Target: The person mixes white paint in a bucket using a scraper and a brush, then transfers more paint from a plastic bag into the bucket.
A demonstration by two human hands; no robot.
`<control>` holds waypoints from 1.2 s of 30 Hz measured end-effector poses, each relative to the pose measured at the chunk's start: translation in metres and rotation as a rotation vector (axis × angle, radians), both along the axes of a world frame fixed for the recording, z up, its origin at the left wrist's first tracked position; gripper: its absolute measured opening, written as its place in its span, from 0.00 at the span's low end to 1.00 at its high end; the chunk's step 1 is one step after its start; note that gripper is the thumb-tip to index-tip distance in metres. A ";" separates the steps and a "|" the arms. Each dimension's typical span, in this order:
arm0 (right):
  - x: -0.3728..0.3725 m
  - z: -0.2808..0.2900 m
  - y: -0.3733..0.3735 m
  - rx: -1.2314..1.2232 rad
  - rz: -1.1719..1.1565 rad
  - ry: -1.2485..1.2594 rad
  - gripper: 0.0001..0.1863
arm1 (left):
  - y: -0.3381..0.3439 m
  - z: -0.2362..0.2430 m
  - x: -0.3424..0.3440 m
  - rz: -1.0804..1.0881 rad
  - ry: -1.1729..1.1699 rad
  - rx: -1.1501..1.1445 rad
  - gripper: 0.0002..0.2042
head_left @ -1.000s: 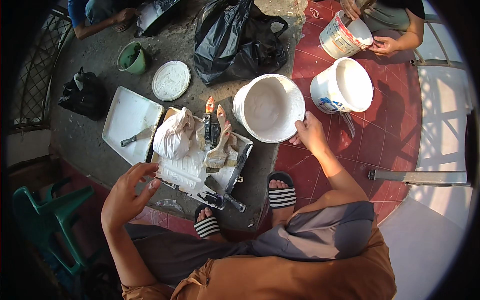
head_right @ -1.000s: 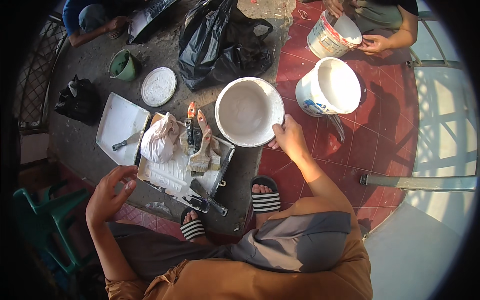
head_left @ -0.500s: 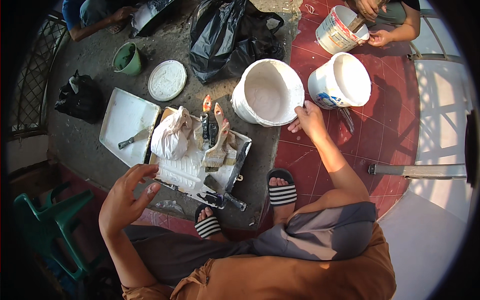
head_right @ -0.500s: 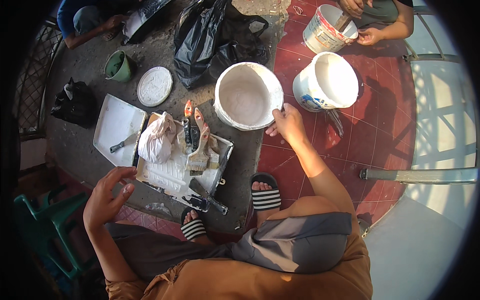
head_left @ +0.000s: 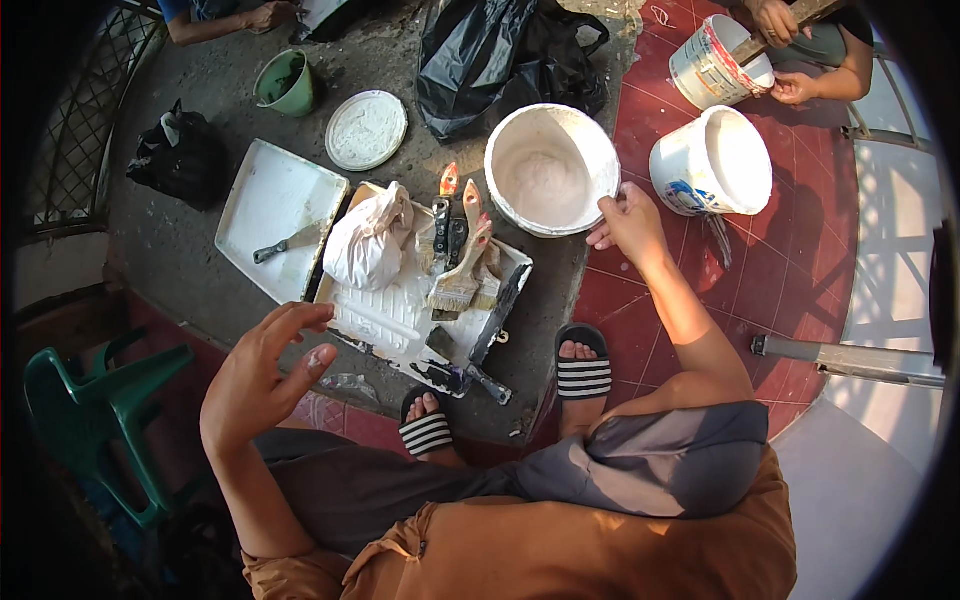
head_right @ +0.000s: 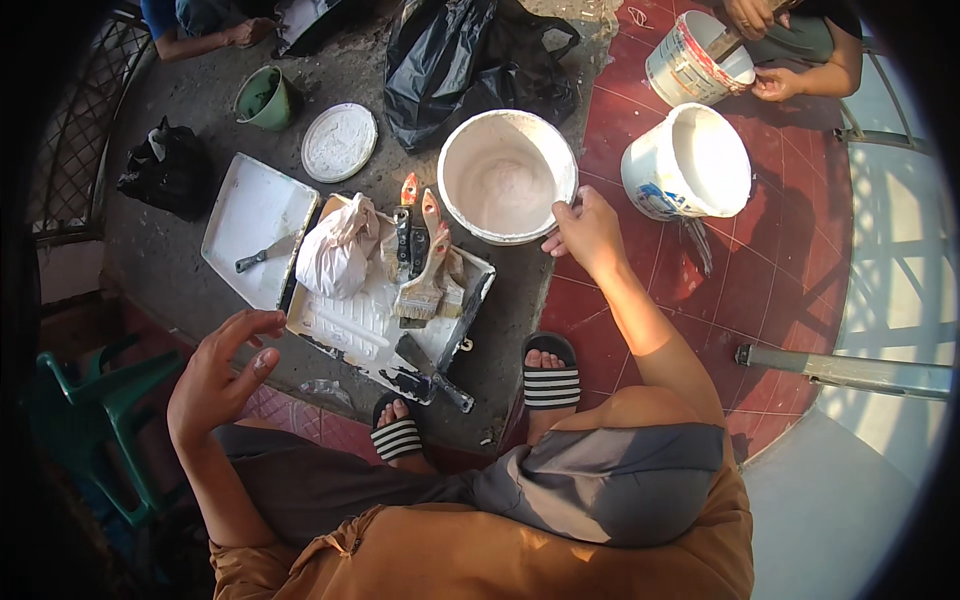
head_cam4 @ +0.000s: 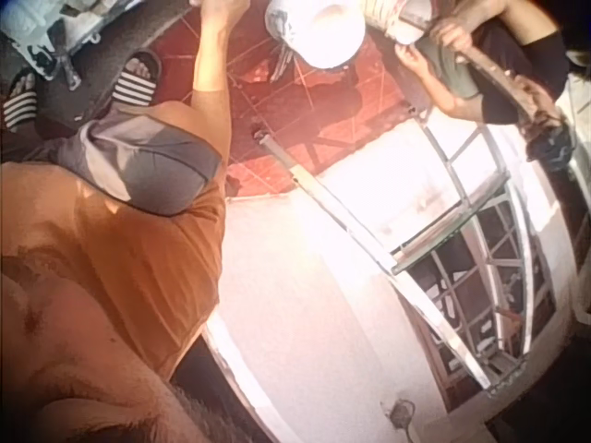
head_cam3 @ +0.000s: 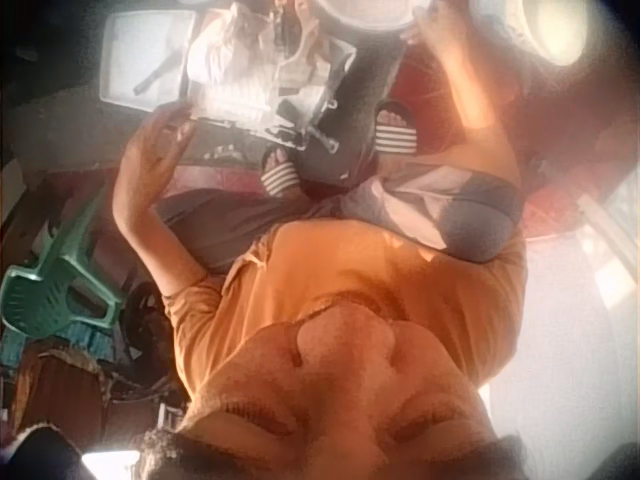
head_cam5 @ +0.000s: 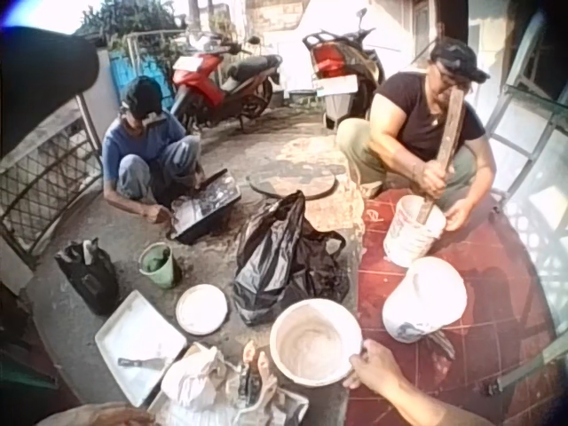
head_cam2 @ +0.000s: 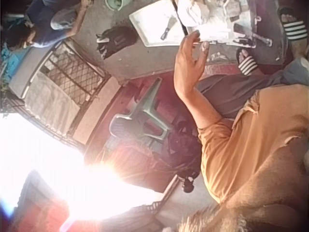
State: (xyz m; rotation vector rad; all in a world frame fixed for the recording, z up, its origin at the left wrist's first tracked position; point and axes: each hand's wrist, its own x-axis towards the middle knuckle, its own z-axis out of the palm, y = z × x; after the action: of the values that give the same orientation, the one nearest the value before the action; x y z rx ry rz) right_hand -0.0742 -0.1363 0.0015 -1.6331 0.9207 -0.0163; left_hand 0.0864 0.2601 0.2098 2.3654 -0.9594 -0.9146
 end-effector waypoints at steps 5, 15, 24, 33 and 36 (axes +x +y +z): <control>-0.001 0.000 -0.018 0.023 -0.054 -0.008 0.22 | 0.002 0.001 -0.001 -0.005 0.013 -0.029 0.19; -0.053 0.008 0.036 -0.107 0.269 0.027 0.24 | 0.010 0.012 -0.003 0.006 -0.015 -0.020 0.20; -0.101 -0.079 0.184 0.700 0.740 0.376 0.26 | 0.006 0.013 -0.008 -0.021 -0.036 -0.028 0.23; -0.059 -0.032 0.133 0.739 0.795 0.374 0.23 | 0.004 0.013 -0.002 -0.023 -0.016 -0.070 0.24; -0.017 0.060 0.092 0.417 0.845 0.355 0.18 | 0.005 0.012 -0.002 -0.032 -0.014 -0.077 0.24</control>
State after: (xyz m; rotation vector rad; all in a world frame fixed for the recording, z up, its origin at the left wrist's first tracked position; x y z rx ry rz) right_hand -0.0915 -0.0438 0.0612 -1.5297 0.3818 1.0036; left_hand 0.0841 0.2648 0.2216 2.3014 -1.0226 -0.8583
